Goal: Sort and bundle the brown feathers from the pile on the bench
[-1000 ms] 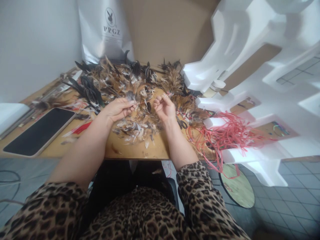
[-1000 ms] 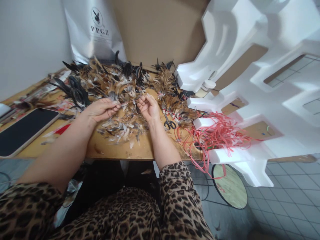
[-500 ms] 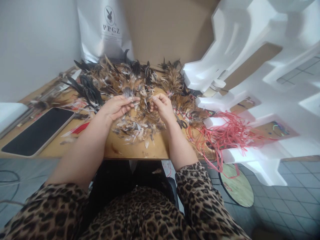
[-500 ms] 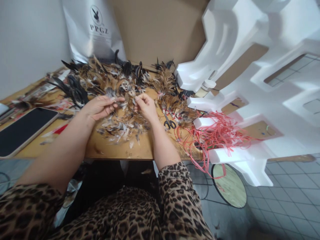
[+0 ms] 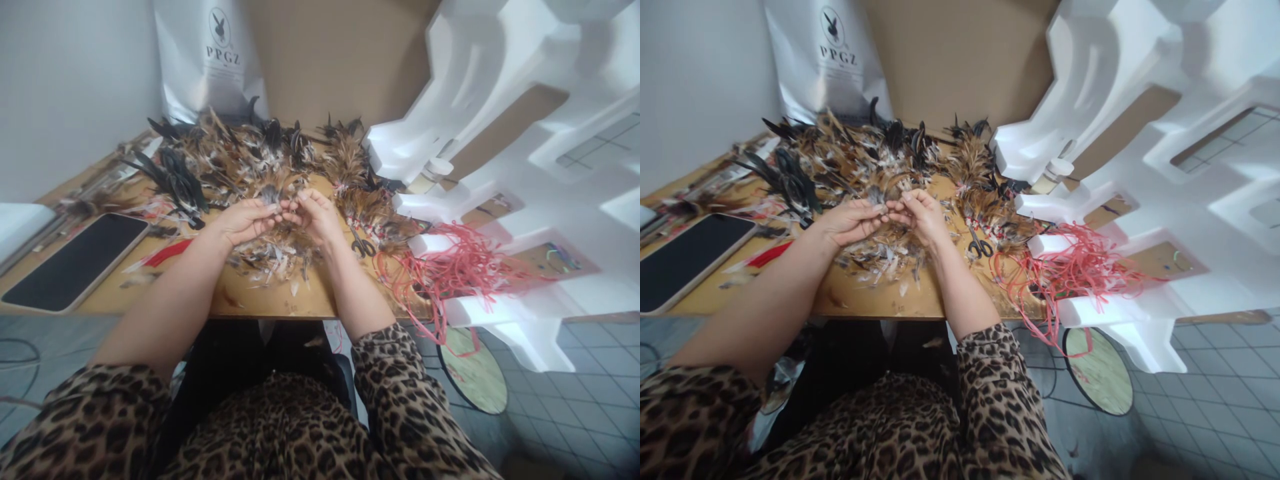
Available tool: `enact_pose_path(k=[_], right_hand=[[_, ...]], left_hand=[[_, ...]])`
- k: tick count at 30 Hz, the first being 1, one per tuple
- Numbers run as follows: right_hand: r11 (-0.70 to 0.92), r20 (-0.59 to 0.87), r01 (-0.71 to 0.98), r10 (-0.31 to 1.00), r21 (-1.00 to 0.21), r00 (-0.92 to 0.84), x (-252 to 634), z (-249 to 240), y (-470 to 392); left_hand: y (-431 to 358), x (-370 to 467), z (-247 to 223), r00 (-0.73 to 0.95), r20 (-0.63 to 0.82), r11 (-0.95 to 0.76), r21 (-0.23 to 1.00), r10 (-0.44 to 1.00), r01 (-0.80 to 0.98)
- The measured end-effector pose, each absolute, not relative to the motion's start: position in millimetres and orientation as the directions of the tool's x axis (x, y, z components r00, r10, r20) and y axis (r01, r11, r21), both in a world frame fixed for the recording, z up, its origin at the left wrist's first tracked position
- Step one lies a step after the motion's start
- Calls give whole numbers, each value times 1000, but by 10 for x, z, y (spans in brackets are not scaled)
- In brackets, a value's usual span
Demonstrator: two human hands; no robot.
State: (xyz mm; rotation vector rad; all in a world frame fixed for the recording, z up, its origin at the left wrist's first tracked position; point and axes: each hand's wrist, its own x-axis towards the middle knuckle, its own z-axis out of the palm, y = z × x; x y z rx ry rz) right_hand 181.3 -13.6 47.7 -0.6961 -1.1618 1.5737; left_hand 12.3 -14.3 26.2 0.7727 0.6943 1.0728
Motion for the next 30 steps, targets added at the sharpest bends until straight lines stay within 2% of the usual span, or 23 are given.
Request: enact_pose_path(k=[6,15,20,30], right_hand=[[-94,80,-464,936,-881,-342,1847,443,-82],[-82,56,-504,966,-860,-254,1883,479,-48],[-19,94,-471,972,-882,-215,1872,480,-59],[98,183,-402,967,-910,-179,1803,489,-122]], left_hand=[[-141,118,278,305,-110,268,796,946,-543],[-117,101,296,294,-186,323,776,938,-542],[-111,121,280,224,-190,275,848,956,-453],[-136,176,245,164,-65,89,985,984,-146]])
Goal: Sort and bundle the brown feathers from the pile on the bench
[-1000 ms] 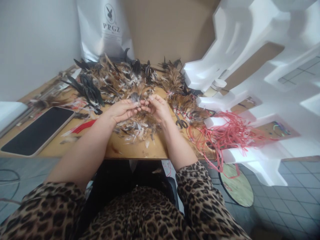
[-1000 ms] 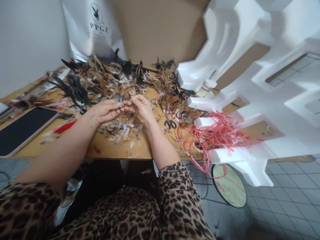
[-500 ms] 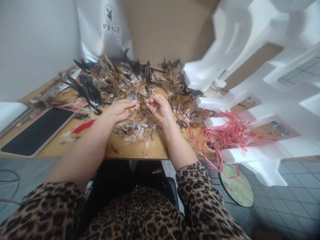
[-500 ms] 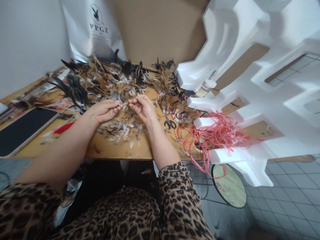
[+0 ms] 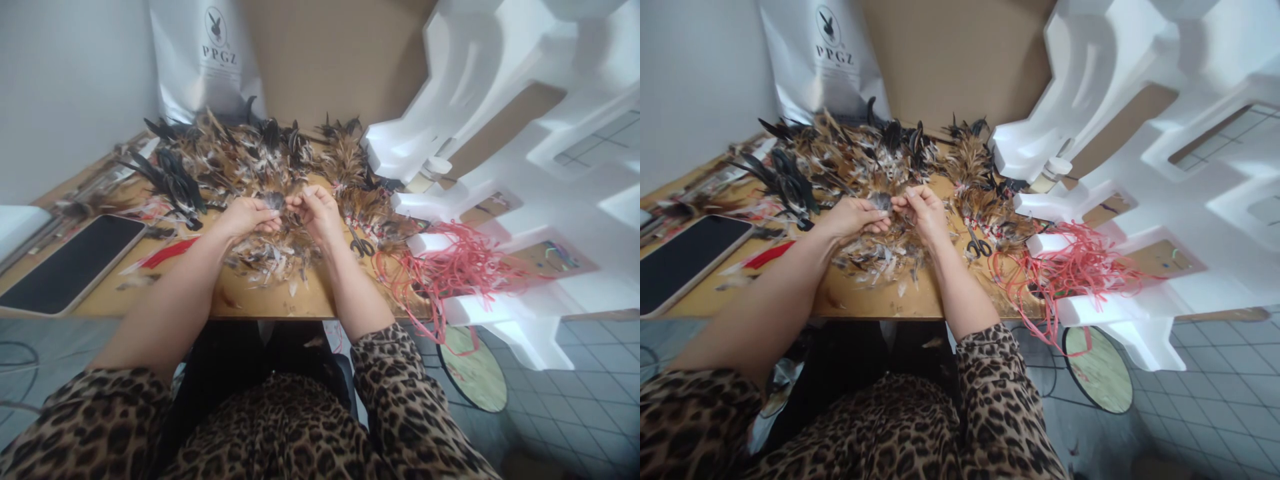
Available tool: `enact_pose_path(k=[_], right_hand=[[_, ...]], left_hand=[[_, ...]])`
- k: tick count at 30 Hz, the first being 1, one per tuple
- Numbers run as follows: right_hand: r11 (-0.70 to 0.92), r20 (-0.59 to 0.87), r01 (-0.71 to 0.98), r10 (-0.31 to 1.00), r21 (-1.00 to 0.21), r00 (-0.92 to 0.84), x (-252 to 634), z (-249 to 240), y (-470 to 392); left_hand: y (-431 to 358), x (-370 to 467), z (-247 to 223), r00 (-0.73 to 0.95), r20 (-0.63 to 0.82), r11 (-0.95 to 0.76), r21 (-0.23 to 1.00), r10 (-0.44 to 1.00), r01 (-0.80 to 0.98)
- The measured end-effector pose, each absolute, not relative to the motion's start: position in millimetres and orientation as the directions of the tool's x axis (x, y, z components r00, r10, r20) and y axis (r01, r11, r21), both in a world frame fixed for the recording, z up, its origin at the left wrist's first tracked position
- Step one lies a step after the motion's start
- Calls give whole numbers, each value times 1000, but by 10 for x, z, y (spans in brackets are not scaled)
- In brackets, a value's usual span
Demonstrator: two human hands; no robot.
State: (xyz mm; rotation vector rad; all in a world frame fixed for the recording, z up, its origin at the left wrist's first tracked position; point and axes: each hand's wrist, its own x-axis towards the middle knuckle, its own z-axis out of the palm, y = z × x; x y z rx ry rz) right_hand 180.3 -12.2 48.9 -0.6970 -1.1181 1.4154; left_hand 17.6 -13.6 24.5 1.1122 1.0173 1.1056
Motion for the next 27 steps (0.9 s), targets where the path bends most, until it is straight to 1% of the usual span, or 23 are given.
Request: enact_pose_path(k=[3,5,9,12,15,18,20,22,24,25,27], right_hand=[[155,238,-335,945,-929,-223,1792,492,-166],[193,269,-271,922,-943,-278,1792,508,-204],[213,254,-141,864,-967,-435,1782,559,-284],[196,237,-133,805,-972,-545,1771,581,-301],[152,222,-171,809,-973,-544,1813,586,-248],[116,241,-275,842,-954,-483,1931,603,-162],[101,270,-357,843,-929,-465,2028,627,-121],[84,282,-403,840,-911,-463,2111,654,-103],[65,274,-415,841,-907,-466,2165,671,-102],[57,266,-412,842,-909,-470,2180,673,-102],[42,244,-391,841,-920,-483,2192,663,-98]], left_hand=[[-146,188,239,216,-18,22,1000,976,-14],[-153,206,232,264,-25,6,997,964,73],[-177,280,197,333,-62,-21,971,941,239],[-216,341,191,360,-52,-74,942,932,328],[-259,366,229,405,-17,-104,956,914,275],[-264,343,273,426,-12,-111,959,905,262],[-239,310,281,363,-5,-81,972,932,222],[-196,268,269,256,-28,-9,990,966,139],[-151,221,249,126,-58,60,998,990,-11],[-132,197,242,88,-80,87,993,993,-78],[-105,150,241,74,-77,91,972,994,-215]])
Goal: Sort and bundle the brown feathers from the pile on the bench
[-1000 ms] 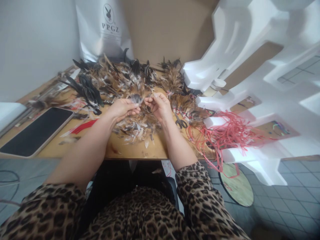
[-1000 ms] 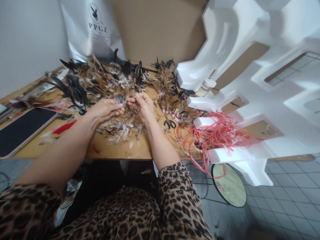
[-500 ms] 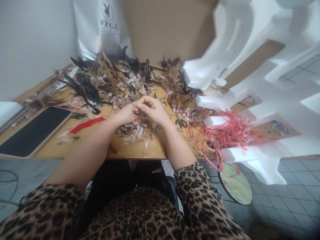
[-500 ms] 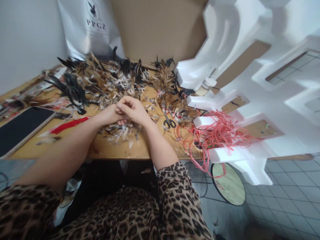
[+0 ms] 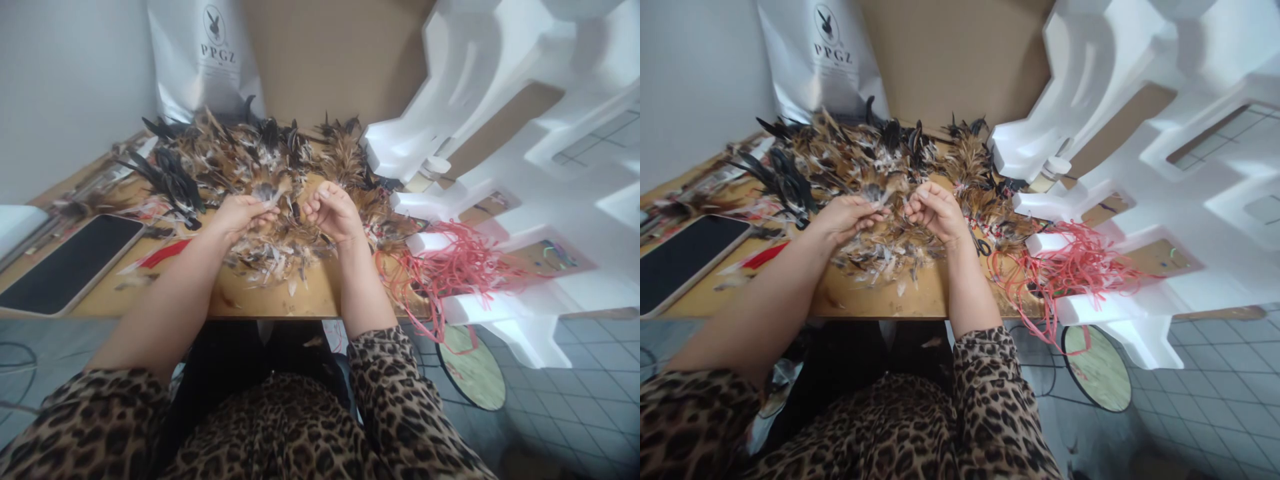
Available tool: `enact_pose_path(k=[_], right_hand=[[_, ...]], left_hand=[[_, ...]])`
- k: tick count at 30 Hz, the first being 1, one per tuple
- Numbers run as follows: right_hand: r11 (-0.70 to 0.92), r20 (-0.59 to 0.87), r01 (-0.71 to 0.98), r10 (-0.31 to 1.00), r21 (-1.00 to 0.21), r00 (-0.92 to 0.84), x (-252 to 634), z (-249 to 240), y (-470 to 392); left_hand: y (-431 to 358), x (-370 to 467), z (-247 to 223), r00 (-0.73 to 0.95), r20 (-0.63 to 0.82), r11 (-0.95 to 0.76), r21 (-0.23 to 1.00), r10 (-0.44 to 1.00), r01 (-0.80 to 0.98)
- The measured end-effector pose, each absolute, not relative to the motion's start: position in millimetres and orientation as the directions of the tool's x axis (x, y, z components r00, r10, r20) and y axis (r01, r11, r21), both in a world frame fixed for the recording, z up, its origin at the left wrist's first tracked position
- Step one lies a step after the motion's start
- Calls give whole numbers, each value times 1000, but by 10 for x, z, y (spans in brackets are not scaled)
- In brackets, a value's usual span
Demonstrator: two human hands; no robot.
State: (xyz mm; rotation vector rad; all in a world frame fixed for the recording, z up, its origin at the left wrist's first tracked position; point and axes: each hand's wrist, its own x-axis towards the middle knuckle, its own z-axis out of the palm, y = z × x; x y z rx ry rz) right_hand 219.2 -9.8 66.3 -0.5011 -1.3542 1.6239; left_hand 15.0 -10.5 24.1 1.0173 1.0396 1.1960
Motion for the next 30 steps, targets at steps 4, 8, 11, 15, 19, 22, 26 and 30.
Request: enact_pose_path(k=[4,8,11,15,19,22,26,30], right_hand=[[34,204,-321,834,-946,-512,2177,613,-63],[46,204,-314,846,-948,-493,2127,571,-49],[43,195,-310,857,-950,-478,2069,549,-61],[33,174,-288,861,-957,-477,2008,518,-64],[52,192,-305,873,-951,-449,1995,498,-49],[71,193,-299,895,-952,-403,2001,498,-42],[115,208,-265,912,-957,-354,1997,506,-53],[151,219,-216,917,-965,-335,1956,514,-91]], left_hand=[[-104,90,290,128,-69,120,886,989,-448],[-148,107,328,300,-137,283,804,944,-523],[-172,153,307,399,-164,358,801,902,-480],[-167,181,256,435,-141,347,828,889,-440],[-152,163,245,432,-144,340,841,890,-421],[-153,159,264,365,-164,314,860,916,-402],[-164,187,285,234,-154,222,928,960,-300],[-172,228,274,129,-84,99,989,988,-113]])
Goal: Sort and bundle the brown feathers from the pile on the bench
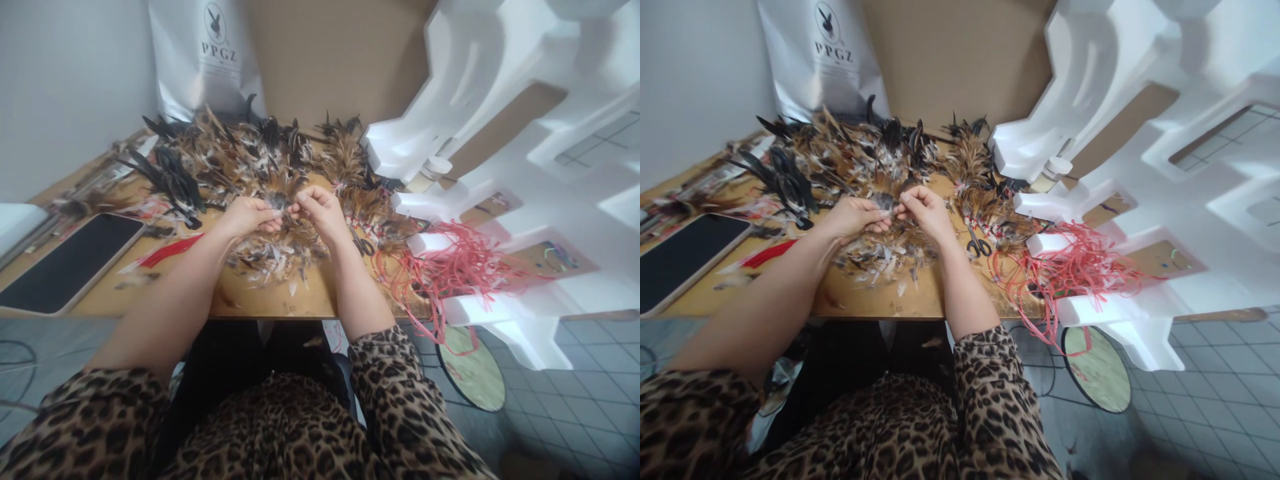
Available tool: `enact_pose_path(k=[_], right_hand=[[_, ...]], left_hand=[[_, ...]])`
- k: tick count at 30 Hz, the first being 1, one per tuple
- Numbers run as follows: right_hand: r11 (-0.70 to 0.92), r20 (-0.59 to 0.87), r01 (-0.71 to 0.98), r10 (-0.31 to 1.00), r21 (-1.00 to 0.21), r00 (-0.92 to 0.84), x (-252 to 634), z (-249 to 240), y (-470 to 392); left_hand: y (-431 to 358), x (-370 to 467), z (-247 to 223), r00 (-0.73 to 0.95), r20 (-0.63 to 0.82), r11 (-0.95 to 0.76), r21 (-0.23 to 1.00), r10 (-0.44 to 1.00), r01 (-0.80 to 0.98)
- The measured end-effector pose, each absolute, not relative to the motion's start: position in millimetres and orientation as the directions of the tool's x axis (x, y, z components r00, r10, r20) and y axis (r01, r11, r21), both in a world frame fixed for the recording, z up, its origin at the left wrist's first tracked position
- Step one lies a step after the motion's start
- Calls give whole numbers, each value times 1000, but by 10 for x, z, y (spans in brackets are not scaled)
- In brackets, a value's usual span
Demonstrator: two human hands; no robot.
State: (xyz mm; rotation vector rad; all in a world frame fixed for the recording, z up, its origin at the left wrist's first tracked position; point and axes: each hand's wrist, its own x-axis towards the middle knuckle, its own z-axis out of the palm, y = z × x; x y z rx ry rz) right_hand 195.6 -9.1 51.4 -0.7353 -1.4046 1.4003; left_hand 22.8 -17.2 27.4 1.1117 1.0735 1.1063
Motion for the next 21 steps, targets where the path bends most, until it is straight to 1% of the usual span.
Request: enact_pose_path(k=[4,9,12,14,17,19,21], right_hand=[[194,239,-165,914,-967,-327,1901,525,-145],[291,289,-48,893,-956,-344,1875,544,-198],[382,341,46,867,-923,-362,1876,553,-228],[466,384,142,838,-873,-389,1861,562,-269],[598,420,275,758,-753,-499,1798,584,-365],[668,420,320,699,-671,-579,1746,604,-424],[696,415,336,674,-635,-611,1715,627,-449]], left_hand=[[-185,253,272,176,-16,12,1000,984,27],[-204,271,287,236,-21,-4,994,972,106],[-211,282,292,249,-36,-7,986,968,168],[-219,289,296,247,-54,-2,976,968,220],[-232,293,296,261,-53,-31,951,964,308],[-239,296,289,274,-50,-59,925,961,376],[-245,310,277,275,-60,-69,898,960,435]])
